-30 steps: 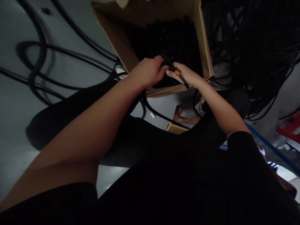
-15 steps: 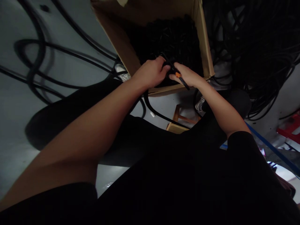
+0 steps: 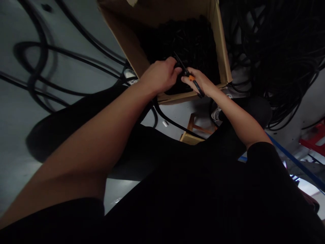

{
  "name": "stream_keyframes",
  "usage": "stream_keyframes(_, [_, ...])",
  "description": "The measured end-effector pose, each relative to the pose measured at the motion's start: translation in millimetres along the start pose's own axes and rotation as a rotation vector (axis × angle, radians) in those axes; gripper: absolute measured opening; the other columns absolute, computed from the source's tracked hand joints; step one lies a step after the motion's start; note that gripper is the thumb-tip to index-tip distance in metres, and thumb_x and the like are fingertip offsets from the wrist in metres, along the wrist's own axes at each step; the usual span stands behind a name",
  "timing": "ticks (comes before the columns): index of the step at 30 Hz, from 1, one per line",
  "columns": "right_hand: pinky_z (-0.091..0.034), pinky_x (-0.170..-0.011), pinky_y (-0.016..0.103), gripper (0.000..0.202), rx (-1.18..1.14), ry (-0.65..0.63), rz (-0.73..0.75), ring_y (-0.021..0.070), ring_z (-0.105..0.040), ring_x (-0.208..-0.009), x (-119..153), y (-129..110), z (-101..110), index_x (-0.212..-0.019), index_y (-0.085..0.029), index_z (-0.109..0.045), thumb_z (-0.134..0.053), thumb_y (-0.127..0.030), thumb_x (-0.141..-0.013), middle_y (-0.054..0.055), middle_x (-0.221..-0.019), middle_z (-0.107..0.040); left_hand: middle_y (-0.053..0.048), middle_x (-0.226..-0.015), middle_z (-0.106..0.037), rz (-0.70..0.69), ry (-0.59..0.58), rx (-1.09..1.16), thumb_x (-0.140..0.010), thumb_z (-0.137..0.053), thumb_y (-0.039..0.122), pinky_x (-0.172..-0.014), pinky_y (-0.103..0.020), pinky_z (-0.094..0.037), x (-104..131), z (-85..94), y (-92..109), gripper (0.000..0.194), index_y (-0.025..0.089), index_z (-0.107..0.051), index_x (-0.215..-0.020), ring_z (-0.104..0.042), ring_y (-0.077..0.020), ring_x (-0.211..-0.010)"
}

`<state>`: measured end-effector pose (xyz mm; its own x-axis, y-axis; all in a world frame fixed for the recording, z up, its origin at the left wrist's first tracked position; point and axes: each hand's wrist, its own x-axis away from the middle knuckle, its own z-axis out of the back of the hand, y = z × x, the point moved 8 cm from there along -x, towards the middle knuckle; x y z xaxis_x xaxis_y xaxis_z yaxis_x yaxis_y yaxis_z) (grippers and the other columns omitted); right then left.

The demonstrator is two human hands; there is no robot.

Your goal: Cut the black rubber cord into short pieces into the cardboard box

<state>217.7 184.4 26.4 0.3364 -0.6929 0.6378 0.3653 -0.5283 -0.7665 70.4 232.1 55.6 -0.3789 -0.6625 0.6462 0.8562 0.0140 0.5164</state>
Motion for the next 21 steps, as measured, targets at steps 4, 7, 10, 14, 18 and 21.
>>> stream_keyframes(4, [-0.038, -0.050, 0.023, 0.046, -0.046, 0.022, -0.099, 0.0130, -0.046, -0.057, -1.8, 6.7, 6.4, -0.105, -0.029, -0.050, -0.079, -0.062, -0.116, -0.009, -0.069, -0.047, -0.010, -0.127, -0.087, 0.054, -0.025, 0.043, -0.121, -0.047, 0.070, -0.119, -0.052, -0.055, -2.1, 4.5, -7.1, 0.061, 0.026, -0.070, -0.157, -0.072, -0.0398, -0.145])
stream_keyframes(7, [-0.037, -0.048, 0.021, 0.040, -0.068, 0.063, -0.186, 0.0118, -0.041, -0.053, -2.7, 14.5, 15.0, -0.103, -0.028, -0.051, -0.079, -0.053, -0.118, -0.011, -0.063, -0.046, -0.007, -0.122, -0.088, 0.080, -0.053, 0.076, -0.122, -0.046, 0.069, -0.117, -0.050, -0.055, -4.7, 3.6, -14.0, 0.066, 0.021, -0.066, -0.163, -0.073, -0.0338, -0.138])
stream_keyframes(10, [-0.035, -0.044, 0.021, 0.039, -0.099, 0.050, -0.227, 0.0120, -0.040, -0.051, -1.4, 17.2, 15.8, -0.099, -0.028, -0.053, -0.081, -0.050, -0.116, -0.010, -0.061, -0.047, -0.011, -0.132, -0.089, 0.069, -0.069, 0.060, -0.118, -0.052, 0.060, -0.117, -0.048, -0.057, -11.3, -2.6, -23.6, 0.063, 0.019, -0.071, -0.161, -0.076, -0.0342, -0.137])
stream_keyframes(14, [-0.034, -0.039, 0.023, 0.043, -0.075, 0.006, -0.263, 0.0128, -0.041, -0.047, 0.3, 19.7, 10.8, -0.093, -0.027, -0.057, -0.089, -0.051, -0.109, -0.008, -0.058, -0.049, -0.017, -0.146, -0.087, 0.034, -0.084, 0.023, -0.111, -0.057, 0.048, -0.125, -0.049, -0.058, -21.3, -14.7, -37.5, 0.061, 0.016, -0.076, -0.159, -0.077, -0.0380, -0.143])
stream_keyframes(18, [-0.035, -0.039, 0.022, 0.052, -0.076, -0.071, -0.240, 0.0117, -0.039, -0.045, -1.6, 20.6, 2.9, -0.091, -0.028, -0.053, -0.096, -0.055, -0.103, -0.010, -0.056, -0.045, -0.017, -0.136, -0.089, 0.044, -0.085, 0.022, -0.104, -0.065, 0.049, -0.124, -0.051, -0.061, -23.6, -18.7, -45.7, 0.058, 0.022, -0.080, -0.153, -0.078, -0.0432, -0.145])
stream_keyframes(21, [-0.044, -0.042, 0.023, 0.050, -0.129, -0.094, -0.261, 0.0138, -0.049, -0.048, -2.9, 24.7, -1.4, -0.095, -0.028, -0.055, -0.096, -0.055, -0.103, -0.009, -0.059, -0.050, -0.014, -0.127, -0.090, 0.082, -0.103, 0.068, -0.109, -0.061, 0.049, -0.118, -0.049, -0.063, -20.2, -17.1, -48.1, 0.057, 0.021, -0.078, -0.155, -0.082, -0.0384, -0.134])
